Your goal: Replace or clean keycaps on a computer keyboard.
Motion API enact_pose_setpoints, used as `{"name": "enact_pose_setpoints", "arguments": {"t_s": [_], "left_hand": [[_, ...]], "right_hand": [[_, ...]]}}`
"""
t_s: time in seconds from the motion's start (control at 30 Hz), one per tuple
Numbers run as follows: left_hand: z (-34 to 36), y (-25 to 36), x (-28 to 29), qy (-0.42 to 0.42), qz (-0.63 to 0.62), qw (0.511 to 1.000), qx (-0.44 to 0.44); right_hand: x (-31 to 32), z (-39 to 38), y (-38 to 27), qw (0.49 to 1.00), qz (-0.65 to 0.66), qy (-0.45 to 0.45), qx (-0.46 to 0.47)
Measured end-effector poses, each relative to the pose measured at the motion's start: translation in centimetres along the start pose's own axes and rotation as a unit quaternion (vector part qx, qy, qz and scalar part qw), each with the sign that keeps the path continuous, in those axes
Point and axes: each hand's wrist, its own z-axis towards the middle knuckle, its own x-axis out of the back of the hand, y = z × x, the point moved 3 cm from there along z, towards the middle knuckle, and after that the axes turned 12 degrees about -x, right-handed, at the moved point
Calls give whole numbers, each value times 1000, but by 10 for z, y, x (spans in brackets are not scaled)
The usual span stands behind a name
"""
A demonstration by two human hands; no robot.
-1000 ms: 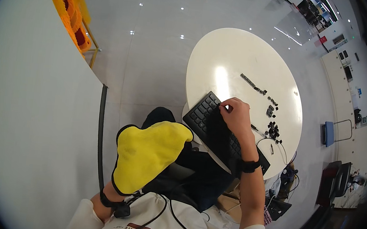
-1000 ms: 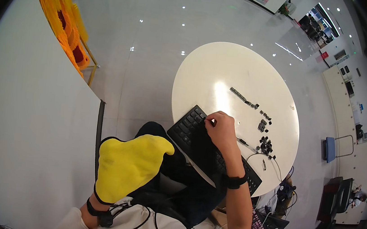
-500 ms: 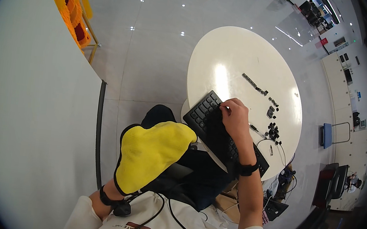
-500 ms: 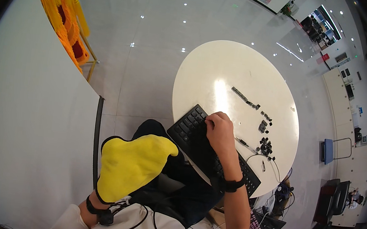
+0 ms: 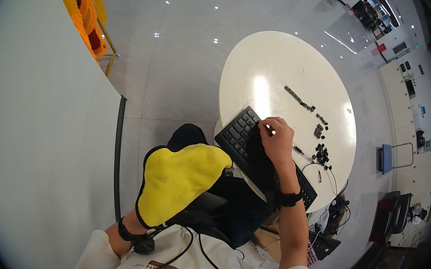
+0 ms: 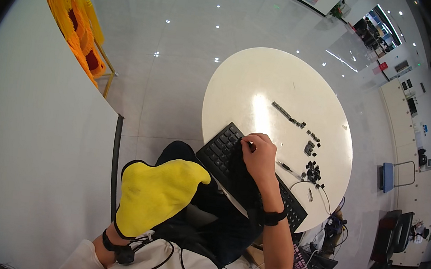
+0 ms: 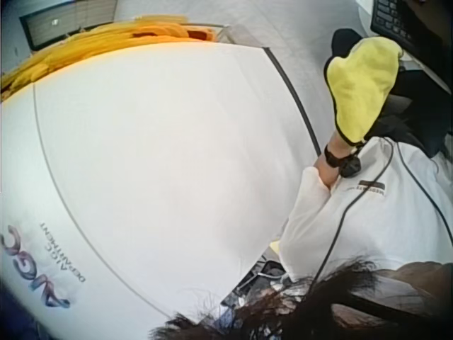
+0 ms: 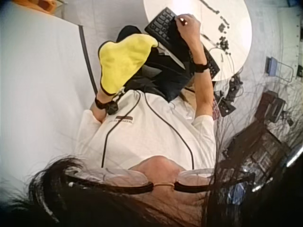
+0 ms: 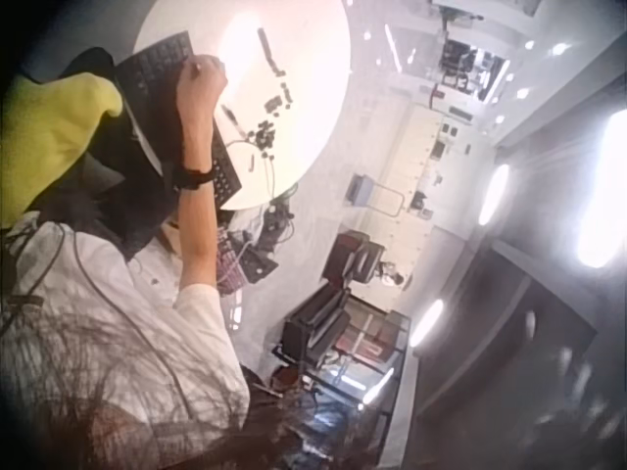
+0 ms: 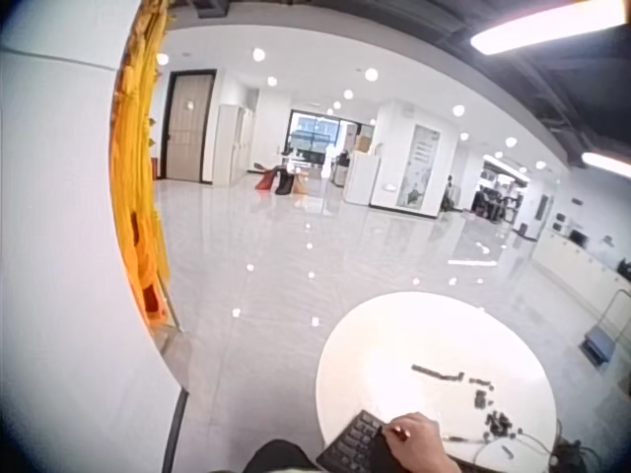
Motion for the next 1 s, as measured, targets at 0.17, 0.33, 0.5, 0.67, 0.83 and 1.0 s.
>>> {"name": "enact_pose_setpoints", "arguments": {"t_s": [0.17,0.33,0.5,0.67,0.83,1.0], "left_hand": [[-1,2,-2,-10,37,999,-5],[-1,3,-3,-14,60,998,-9],[-1,3,-4,-16,76,997,-13],[0,4,-4,-17,91,996,-18],[1,2,-8,-20,110,994,-20],[1,4,-5,-20,123,992,-31]], "right_hand": [[-1,0,-1,1000,-3,-2,7],[-2,0,-4,1000,-9,-2,13],[-2,0,-7,999,-36,-10,15],[0,2,-8,998,-47,-21,32],[2,2,-7,997,-54,-29,53],[-2,1,-15,995,-79,-7,63]]}}
